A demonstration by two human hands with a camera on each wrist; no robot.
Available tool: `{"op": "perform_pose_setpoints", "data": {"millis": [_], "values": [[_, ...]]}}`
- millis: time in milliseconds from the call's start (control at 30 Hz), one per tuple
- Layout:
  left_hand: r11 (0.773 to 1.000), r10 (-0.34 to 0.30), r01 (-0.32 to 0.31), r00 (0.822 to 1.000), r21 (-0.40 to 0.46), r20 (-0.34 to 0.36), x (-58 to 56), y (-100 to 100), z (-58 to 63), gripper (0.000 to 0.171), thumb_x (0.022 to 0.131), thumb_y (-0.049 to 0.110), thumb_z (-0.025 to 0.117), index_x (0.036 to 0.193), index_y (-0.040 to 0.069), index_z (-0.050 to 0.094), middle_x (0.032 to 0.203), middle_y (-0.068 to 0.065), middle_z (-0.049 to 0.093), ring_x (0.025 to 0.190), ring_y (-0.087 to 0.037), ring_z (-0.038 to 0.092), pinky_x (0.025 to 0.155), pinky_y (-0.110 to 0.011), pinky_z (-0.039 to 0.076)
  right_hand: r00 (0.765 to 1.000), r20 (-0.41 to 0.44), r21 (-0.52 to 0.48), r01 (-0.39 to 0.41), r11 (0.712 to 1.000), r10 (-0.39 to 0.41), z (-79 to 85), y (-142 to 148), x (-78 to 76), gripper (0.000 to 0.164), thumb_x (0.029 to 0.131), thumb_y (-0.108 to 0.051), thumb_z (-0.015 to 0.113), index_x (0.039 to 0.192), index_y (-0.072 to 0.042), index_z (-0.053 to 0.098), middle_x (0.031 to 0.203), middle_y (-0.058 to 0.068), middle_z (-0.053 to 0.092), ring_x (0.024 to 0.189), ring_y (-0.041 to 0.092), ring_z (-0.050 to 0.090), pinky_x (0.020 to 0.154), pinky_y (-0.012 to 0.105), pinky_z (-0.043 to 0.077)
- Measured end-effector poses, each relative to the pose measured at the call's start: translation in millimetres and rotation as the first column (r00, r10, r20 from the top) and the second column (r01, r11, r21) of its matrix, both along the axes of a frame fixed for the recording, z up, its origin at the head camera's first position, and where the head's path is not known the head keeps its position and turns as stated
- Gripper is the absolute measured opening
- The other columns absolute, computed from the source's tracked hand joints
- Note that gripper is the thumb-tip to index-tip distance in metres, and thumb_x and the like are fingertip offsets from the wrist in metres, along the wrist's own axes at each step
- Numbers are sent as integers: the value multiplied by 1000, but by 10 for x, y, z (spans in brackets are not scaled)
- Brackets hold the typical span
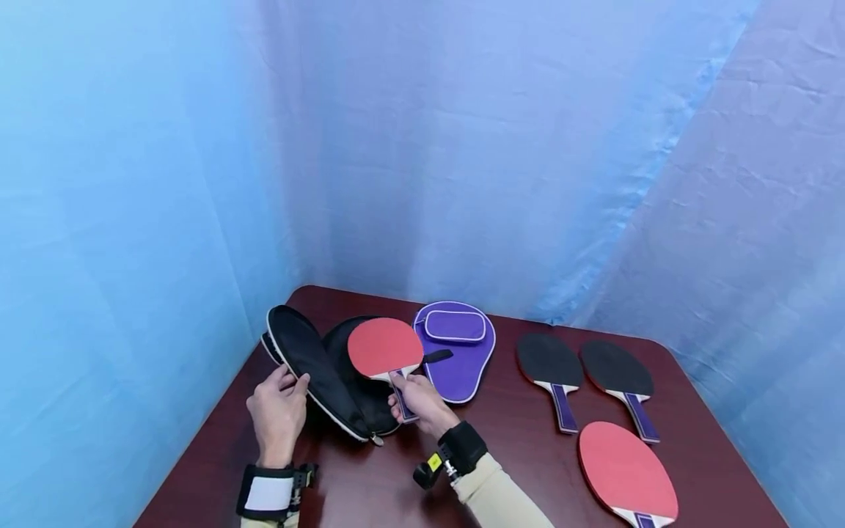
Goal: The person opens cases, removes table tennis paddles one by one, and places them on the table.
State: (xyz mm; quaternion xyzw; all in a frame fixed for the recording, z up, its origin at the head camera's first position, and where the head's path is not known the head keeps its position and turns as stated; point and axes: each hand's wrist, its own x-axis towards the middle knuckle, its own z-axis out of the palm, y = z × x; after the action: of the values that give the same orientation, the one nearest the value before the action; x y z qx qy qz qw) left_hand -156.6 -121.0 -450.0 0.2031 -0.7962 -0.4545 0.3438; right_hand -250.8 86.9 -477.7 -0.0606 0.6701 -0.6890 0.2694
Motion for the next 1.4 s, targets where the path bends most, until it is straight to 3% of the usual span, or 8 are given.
{"op": "perform_pose_setpoints", "data": {"millis": [267, 533, 733, 967, 1133, 1400], "values": [[1000, -6, 6, 1000, 3, -4, -9, -52, 57, 35, 89, 7, 71, 121, -6, 67, 103, -28, 71, 84, -39, 73, 74, -53, 58, 998, -44, 24, 52, 998, -51, 181, 494, 127, 34, 103, -37, 50, 104, -3, 49, 69, 1, 54, 47, 6, 50, 43, 17, 47], [1000, 2, -2, 1000, -13, 4, -31, -123, 77, 37, 89, 8, 71, 123, -6, 66, 103, -28, 71, 85, -40, 72, 76, -54, 57, 989, -30, 19, 146, 989, -145, 193, 1041, 352, 44, 104, -40, 49, 114, 3, 44, 71, 1, 54, 49, 7, 51, 44, 17, 46], [1000, 3, -3, 1000, -31, -9, -37, -149, 99, 37, 89, 7, 71, 123, -5, 66, 102, -27, 72, 83, -38, 73, 75, -54, 57, 972, 21, 70, 231, 970, -233, 118, 1423, 596, 46, 104, -41, 48, 118, 2, 40, 73, 1, 55, 50, 7, 51, 45, 19, 47], [1000, -9, 9, 1000, -26, 4, -41, -183, 128, 39, 90, 8, 70, 126, -7, 64, 106, -29, 70, 86, -40, 72, 73, -52, 57, 936, 40, 114, 343, 932, -349, -68, 1690, 920, 46, 104, -40, 48, 117, 3, 40, 73, 0, 55, 49, 7, 51, 44, 21, 46], [1000, -3, 3, 1000, -22, 8, -45, -200, 146, 41, 90, 8, 69, 127, -8, 63, 107, -29, 69, 87, -41, 72, 73, -53, 57, 942, 70, 92, 322, 942, -329, -227, 1731, 1066, 41, 103, -39, 49, 108, 0, 40, 72, 0, 54, 50, 7, 50, 44, 20, 46], [1000, -10, 10, 999, -12, 36, -45, -183, 146, 42, 91, 10, 69, 128, -9, 61, 109, -30, 69, 89, -41, 71, 75, -54, 57, 957, 80, 125, 268, 955, -279, -354, 1736, 1121, 46, 102, -44, 50, 105, 1, 42, 71, 2, 59, 50, 8, 55, 45, 22, 49]]}}
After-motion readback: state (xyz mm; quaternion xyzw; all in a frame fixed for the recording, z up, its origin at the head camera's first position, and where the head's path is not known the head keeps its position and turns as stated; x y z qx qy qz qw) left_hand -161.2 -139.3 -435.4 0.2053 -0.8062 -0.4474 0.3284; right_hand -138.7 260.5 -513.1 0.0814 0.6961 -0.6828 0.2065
